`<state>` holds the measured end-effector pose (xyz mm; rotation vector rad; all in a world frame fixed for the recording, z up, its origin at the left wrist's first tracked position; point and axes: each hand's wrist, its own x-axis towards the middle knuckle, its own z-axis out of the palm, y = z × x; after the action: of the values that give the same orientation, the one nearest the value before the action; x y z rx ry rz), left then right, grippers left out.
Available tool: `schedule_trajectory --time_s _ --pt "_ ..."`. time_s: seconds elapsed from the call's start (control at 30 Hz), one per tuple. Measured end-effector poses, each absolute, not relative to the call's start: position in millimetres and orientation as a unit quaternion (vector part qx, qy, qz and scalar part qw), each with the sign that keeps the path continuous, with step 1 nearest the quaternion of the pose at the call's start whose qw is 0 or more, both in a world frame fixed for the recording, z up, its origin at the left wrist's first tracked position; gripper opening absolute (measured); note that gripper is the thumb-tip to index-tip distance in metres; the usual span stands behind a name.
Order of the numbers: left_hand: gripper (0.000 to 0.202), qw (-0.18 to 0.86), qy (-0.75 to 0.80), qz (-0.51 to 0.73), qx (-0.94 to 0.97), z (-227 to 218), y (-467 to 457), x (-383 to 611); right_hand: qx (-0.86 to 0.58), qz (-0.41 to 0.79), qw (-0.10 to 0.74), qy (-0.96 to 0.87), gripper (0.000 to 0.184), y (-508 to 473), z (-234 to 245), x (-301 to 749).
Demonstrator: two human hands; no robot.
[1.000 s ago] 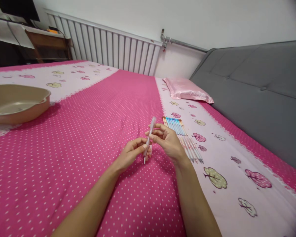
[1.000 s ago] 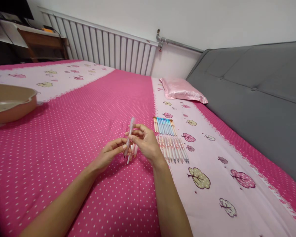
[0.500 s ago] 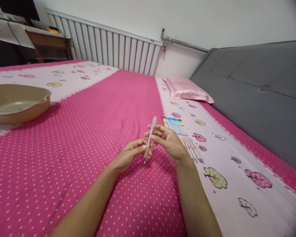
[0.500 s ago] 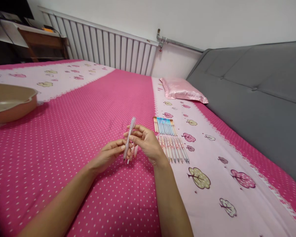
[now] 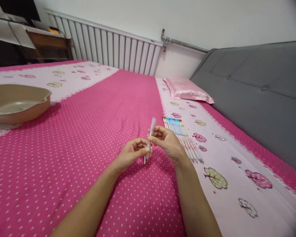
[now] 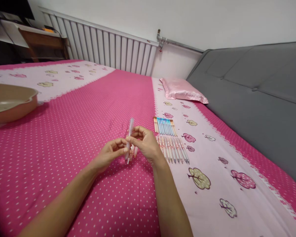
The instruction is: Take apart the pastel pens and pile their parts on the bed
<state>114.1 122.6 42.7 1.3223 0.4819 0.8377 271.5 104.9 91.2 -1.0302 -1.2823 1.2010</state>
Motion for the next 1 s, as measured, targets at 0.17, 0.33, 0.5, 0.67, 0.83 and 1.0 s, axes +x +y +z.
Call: schedule_trajectory --time_s 0.17,0.33,0.5,0.67,0.83,1.0 --pt "0.028 0.678 0.225 0.372 0.592 42.4 122.9 114.7 -0.456 0.476 0.52 -0.542 0.038 105.8 87.9 271.2" --pt "0.024 0.691 0.21 0.363 0.588 44.9 122.8 112.5 -0.436 0.503 0.516 -0.538 0.046 102.2 92.2 272.2" --pt "0.02 0.714 0.2 0.345 0.575 46.4 122.5 111.0 -0.387 0.557 0.493 -0.545 0.042 98.7 97.7 276.0" --pt "0.022 0.726 0.181 0.34 0.57 46.5 121.8 110.9 -0.387 0.561 0.493 -0.541 0.038 98.7 96.5 276.3" --pt "0.021 0.719 0.184 0.338 0.579 45.8 121.4 110.5 -0.402 0.552 0.509 -0.523 0.036 99.1 96.2 274.1" --pt "0.021 0.712 0.197 0.347 0.578 44.1 121.9 112.0 -0.424 0.521 0.522 -0.526 0.037 100.4 93.2 272.5"
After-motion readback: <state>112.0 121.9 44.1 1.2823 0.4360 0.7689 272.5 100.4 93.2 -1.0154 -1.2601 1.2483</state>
